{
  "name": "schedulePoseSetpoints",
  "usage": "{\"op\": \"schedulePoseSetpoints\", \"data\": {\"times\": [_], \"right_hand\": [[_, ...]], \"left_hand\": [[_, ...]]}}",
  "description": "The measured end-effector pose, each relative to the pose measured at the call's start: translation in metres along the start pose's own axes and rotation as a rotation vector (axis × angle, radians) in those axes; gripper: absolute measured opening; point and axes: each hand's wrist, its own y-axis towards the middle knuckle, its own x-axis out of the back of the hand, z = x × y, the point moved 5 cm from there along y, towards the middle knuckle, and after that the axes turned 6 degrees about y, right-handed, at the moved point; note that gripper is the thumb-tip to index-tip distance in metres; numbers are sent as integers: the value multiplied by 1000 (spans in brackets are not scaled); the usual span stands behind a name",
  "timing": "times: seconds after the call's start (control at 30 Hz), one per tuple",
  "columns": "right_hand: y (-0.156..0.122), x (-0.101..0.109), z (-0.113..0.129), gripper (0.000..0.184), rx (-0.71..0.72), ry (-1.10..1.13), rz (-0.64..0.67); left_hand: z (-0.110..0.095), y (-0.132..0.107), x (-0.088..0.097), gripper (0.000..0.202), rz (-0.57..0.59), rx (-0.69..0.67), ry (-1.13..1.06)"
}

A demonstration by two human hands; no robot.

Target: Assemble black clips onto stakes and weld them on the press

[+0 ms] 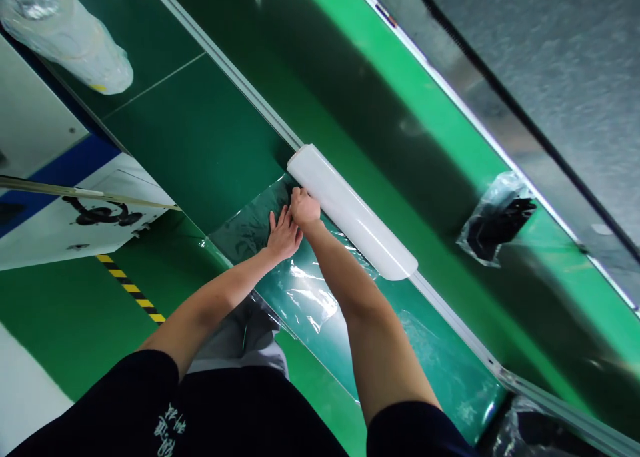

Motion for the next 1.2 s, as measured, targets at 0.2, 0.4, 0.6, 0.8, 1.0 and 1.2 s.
{"op": "schedulePoseSetpoints", "data": {"times": [0.2,0.4,0.6,0.8,1.0,1.2], "right_hand": [[7,-1,7,34,30,-6,28],[9,0,8,34,20,-47,27],[10,2,9,37,25,-27,18],[11,5,11,37,27,0,15],[7,5,11,36,17,15,5],[-2,6,6,38,-22,-25,42]], "left_hand": [[8,-1,1,50,24,-12,-22],[44,31,35,34,-24,-78,-65],[91,103,69,37,-30,-199,4],[109,131,63,47,205,-215,63],[115,134,65,51,236,-165,79],[117,137,66,54,283,-147,49]]}}
